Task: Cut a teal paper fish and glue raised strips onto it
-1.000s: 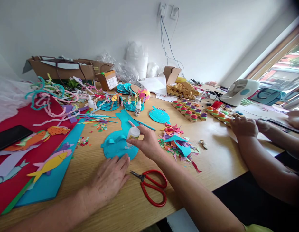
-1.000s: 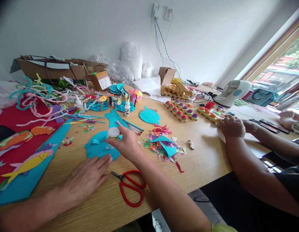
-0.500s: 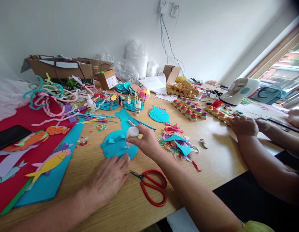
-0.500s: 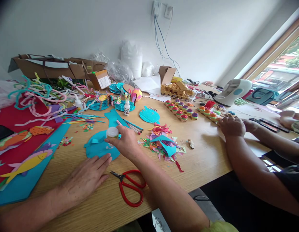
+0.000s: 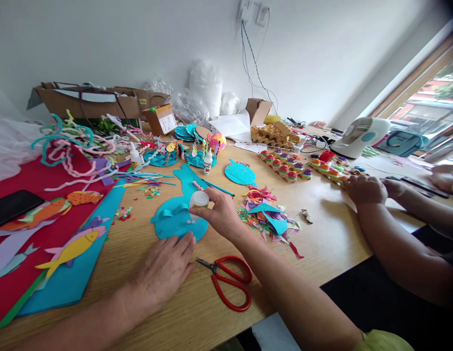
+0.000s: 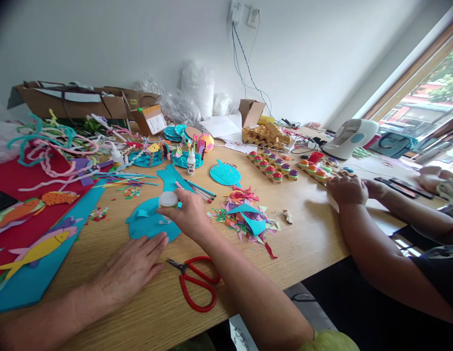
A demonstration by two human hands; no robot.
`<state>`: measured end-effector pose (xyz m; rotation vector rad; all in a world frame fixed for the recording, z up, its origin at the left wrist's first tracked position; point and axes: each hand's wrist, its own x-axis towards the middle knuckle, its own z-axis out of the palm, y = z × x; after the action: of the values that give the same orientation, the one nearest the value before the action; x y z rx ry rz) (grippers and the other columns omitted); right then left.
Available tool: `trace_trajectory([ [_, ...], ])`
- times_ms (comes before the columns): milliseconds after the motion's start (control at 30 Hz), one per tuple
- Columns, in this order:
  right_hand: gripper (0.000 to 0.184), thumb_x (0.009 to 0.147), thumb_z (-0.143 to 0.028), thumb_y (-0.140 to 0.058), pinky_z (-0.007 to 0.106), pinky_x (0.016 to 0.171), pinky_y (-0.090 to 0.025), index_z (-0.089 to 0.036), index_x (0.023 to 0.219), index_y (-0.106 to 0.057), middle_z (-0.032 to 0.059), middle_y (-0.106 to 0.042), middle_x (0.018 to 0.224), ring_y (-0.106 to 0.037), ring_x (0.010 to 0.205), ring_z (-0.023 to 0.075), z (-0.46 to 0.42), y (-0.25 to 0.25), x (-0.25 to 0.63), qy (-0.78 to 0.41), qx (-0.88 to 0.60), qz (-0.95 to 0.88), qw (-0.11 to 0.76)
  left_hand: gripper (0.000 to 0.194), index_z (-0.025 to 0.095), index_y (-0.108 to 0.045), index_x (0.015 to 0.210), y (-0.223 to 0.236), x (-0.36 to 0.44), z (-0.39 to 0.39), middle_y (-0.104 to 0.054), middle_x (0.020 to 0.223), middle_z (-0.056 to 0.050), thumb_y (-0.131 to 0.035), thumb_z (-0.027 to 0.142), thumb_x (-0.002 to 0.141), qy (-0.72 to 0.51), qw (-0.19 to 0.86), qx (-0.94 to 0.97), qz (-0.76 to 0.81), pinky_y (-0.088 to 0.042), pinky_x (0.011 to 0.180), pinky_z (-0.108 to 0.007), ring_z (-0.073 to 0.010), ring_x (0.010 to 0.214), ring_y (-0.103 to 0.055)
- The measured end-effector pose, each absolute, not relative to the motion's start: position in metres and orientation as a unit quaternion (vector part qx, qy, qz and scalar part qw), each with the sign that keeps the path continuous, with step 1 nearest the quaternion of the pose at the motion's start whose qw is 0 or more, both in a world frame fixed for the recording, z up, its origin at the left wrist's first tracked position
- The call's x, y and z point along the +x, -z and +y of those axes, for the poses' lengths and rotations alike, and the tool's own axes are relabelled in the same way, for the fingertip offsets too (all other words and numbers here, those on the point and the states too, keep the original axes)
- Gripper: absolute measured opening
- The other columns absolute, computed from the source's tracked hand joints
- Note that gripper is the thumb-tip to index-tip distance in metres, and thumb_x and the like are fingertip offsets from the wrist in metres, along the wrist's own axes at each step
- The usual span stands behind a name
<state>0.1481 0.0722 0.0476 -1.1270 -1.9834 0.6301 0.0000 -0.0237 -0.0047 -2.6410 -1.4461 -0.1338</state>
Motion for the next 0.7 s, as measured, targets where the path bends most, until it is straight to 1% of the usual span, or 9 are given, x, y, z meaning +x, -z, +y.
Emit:
trace_trajectory([
  [133,0.019,0.066,-0.029,-0.077,0.025,0.065,-0.039,-0.019,0.068,-0.061,-0.0005,-0.061,0.070,-0.056,0.070,0.0169,0.0705,-0.0483,0.1488,-0.244,-0.436,-0.782,0.372,0.039,0.012,-0.055,0.123,0.0044,0.0005,-0.0238,-0.062,0.122,-0.014,-0.051,0.019,0.085,0.046,0.051,-0.872,-0.485,-0.051,0.076,-0.046,-0.0308,0.094,-0.062],
  [233,0.020,0.066,-0.030,-0.077,0.025,0.064,-0.038,-0.019,0.068,-0.061,-0.0009,-0.059,0.069,-0.055,0.069,0.0164,0.0695,-0.0499,0.1499,-0.243,-0.436,-0.785,0.366,0.039,0.011,-0.055,0.123,0.0048,0.0004,-0.0235,-0.062,0.121,-0.015,-0.051,0.018,0.085,0.048,0.050,-0.874,-0.481,-0.052,0.075,-0.046,-0.0309,0.093,-0.062],
  [433,0.020,0.068,-0.030,-0.075,0.024,0.061,-0.036,-0.018,0.069,-0.060,-0.0014,-0.059,0.068,-0.054,0.067,0.0153,0.0714,-0.0484,0.1496,-0.266,-0.431,-0.772,0.384,0.040,0.009,-0.056,0.123,0.0038,-0.0001,-0.0230,-0.062,0.121,-0.015,-0.053,0.019,0.085,0.037,0.063,-0.876,-0.476,-0.053,0.076,-0.046,-0.0304,0.092,-0.062],
  [600,0.021,0.068,-0.032,-0.075,0.023,0.059,-0.034,-0.018,0.070,-0.060,-0.0021,-0.057,0.067,-0.050,0.065,0.0139,0.0708,-0.0479,0.1513,-0.264,-0.436,-0.779,0.366,0.040,0.010,-0.055,0.124,0.0025,0.0002,-0.0227,-0.061,0.123,-0.014,-0.052,0.019,0.085,0.021,0.069,-0.875,-0.478,-0.054,0.075,-0.045,-0.0292,0.092,-0.062],
  [700,0.022,0.069,-0.034,-0.073,0.023,0.059,-0.034,-0.017,0.070,-0.058,-0.0018,-0.059,0.068,-0.051,0.066,0.0142,0.0698,-0.0492,0.1521,-0.277,-0.431,-0.768,0.384,0.041,0.010,-0.055,0.124,0.0037,0.0001,-0.0225,-0.062,0.123,-0.014,-0.053,0.019,0.085,0.021,0.073,-0.876,-0.476,-0.054,0.076,-0.044,-0.0286,0.092,-0.062],
])
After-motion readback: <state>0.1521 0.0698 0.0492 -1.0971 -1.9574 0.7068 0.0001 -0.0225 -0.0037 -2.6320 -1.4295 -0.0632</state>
